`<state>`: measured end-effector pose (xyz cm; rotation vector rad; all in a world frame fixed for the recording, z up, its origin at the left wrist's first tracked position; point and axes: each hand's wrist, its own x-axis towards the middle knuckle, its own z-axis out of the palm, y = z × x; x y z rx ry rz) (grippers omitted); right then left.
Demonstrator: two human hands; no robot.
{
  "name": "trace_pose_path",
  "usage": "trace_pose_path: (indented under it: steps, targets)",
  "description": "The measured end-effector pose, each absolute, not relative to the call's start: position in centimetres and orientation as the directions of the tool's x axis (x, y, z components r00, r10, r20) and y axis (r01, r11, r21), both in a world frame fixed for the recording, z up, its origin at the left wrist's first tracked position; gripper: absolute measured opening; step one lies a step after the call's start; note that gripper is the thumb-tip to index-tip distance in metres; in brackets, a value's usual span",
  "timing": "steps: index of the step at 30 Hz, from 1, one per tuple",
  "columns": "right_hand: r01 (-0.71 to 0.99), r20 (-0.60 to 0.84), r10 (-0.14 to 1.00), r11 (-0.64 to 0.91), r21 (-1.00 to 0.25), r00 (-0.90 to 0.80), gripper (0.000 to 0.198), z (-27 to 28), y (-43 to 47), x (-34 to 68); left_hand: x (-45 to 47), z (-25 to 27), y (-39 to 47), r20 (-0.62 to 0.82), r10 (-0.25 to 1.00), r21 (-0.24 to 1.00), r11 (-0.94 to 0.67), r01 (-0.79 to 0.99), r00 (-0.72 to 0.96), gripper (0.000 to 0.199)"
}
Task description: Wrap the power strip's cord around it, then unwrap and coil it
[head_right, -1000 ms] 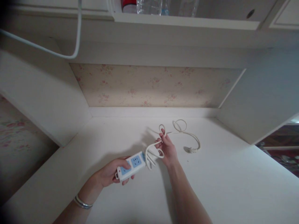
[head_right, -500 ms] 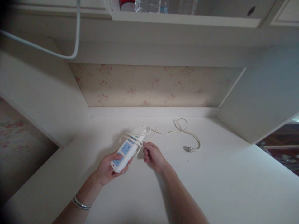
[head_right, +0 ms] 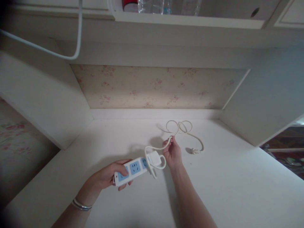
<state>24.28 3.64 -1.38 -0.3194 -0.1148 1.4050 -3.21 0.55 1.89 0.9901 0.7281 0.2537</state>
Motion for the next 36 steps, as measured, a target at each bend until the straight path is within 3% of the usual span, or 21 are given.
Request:
trace_pose_path:
  steps: [2, 5, 10, 12, 16, 21, 24, 27, 30, 33, 36]
  targets:
    - [-0.957, -0.062, 0.984, 0.148, -0.248, 0.168, 0.014, -1.3, 3.4, 25.1, -3.3, 1.7, 1.0, -0.445, 0.613, 0.841, 0.537, 0.069, 0.653, 0.041]
    - [-0.930, -0.077, 0.974, 0.178, -0.320, 0.213, 0.014, -1.5, 3.4, 25.2, -3.5, 1.4, 1.8, -0.411, 0.760, 0.856, 0.511, -0.072, 0.504, 0.033]
    - [-0.686, -0.123, 0.942, 0.135, -0.715, 0.313, 0.021, -2.1, 3.6, 22.4, -3.9, 1.9, 2.3, -0.257, 0.914, 0.855, 0.367, -0.366, 0.315, 0.026]
    - [-0.541, -0.124, 0.961, 0.031, -0.840, 0.248, 0.026, -2.2, 3.3, 21.0, -4.2, 2.3, 2.2, -0.207, 0.918, 0.835, 0.346, -0.428, 0.338, 0.024]
    - [-0.373, -0.132, 0.991, -0.133, -0.918, -0.028, 0.042, -1.9, 2.3, 18.9, -4.4, 2.3, 1.6, -0.143, 0.822, 0.798, 0.425, -0.427, 0.551, 0.023]
    - [-0.443, -0.029, 0.979, -0.118, -0.889, -0.202, 0.048, -1.0, 1.6, 18.5, -4.0, 1.5, 0.5, -0.125, 0.595, 0.840, 0.489, -0.235, 0.794, 0.042]
    - [-0.528, -0.088, 0.961, -0.219, -0.821, -0.263, 0.061, -0.7, 1.4, 18.9, -3.8, 1.8, 0.0, -0.242, 0.463, 0.861, 0.507, -0.031, 0.853, 0.057]
    - [-0.536, -0.049, 0.962, -0.191, -0.822, -0.269, 0.065, -0.8, 1.4, 19.0, -3.8, 2.3, -0.2, -0.407, 0.385, 0.838, 0.519, 0.171, 0.828, 0.064]
    - [-0.570, -0.002, 0.988, -0.090, -0.817, -0.154, 0.057, -1.2, 1.8, 19.3, -4.2, 2.6, 0.0, -0.495, 0.346, 0.812, 0.511, 0.282, 0.797, 0.062]
    - [-0.676, 0.001, 0.999, 0.036, -0.736, 0.052, 0.042, -1.3, 2.4, 20.7, -5.0, 2.8, 0.4, -0.530, 0.308, 0.795, 0.505, 0.336, 0.790, 0.057]
    - [-0.764, 0.006, 0.980, 0.160, -0.625, 0.200, 0.027, -1.1, 2.6, 22.7, -6.2, 3.1, 0.9, -0.492, 0.439, 0.829, 0.501, 0.250, 0.752, 0.055]
